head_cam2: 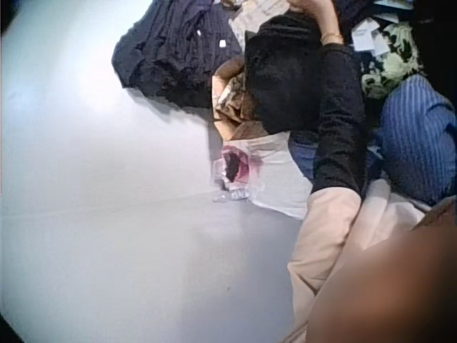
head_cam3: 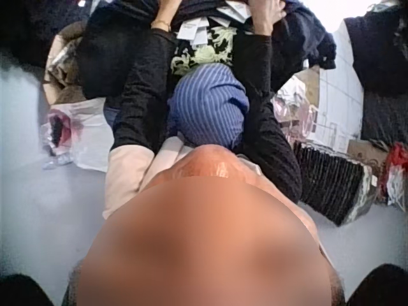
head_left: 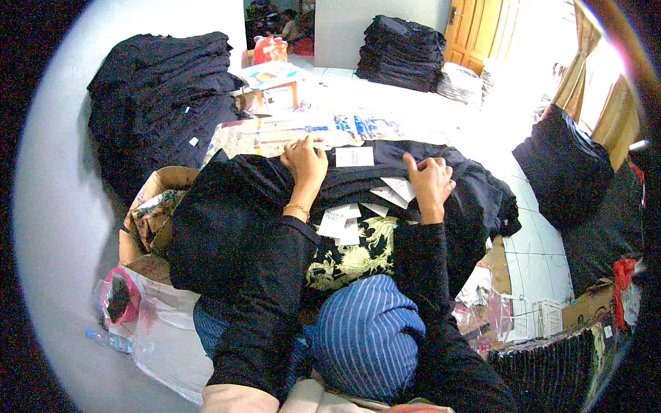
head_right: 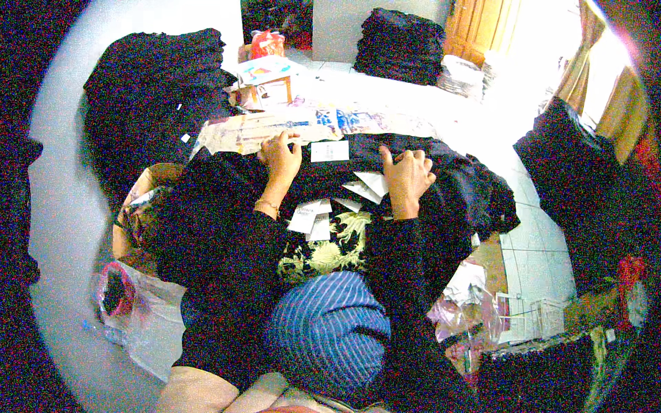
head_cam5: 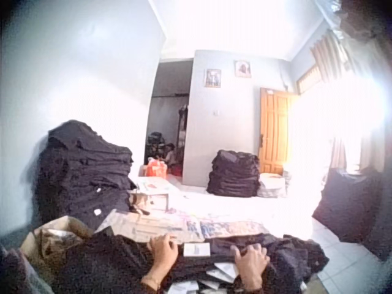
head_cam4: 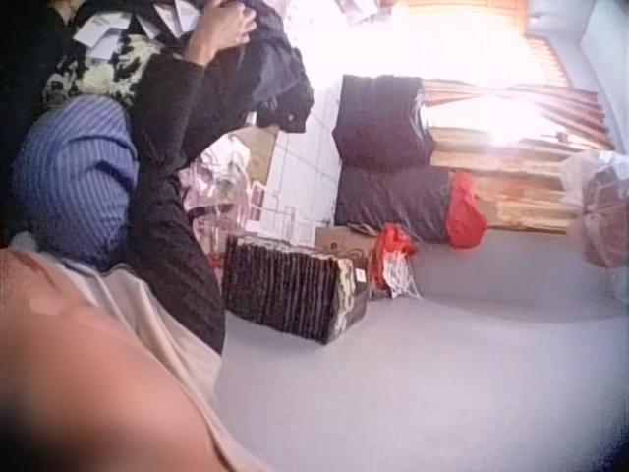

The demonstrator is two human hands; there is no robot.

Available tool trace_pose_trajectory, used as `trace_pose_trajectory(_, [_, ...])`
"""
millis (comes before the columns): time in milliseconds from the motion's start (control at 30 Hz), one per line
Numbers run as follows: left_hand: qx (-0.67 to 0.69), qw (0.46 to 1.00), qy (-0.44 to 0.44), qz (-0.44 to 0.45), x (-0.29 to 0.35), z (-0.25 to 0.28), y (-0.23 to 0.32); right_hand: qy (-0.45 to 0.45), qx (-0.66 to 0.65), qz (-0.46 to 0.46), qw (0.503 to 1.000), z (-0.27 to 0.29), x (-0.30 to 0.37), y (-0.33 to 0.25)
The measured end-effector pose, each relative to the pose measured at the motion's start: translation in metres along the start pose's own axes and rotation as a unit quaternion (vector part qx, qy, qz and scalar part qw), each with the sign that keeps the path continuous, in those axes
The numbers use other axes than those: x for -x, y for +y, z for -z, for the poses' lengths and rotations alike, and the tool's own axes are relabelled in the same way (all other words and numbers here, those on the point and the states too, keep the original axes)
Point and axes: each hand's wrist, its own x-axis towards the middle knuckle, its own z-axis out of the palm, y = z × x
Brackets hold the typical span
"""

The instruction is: The person attaches tags to a black hoodie, folds it, and places it into a clear plastic bag. The person repeats this process with multiple hoodies, stacking the finished items.

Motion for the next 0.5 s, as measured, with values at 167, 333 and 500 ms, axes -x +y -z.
trace_pose_trajectory(167, [-0.022, 1.000, 0.003, -0.007, 0.000, 0.003, 0.001, -0.006, 0.041, 0.016, 0.999, -0.009, 0.003, 0.000])
trace_pose_trajectory(333, [-0.017, 1.000, 0.015, 0.018, 0.002, 0.002, 0.003, 0.032, -0.132, -0.037, 0.990, -0.018, -0.006, 0.016])
trace_pose_trajectory(500, [-0.013, 0.999, -0.010, 0.035, 0.002, 0.002, 0.003, 0.083, -0.242, -0.035, 0.966, -0.020, -0.012, 0.024])
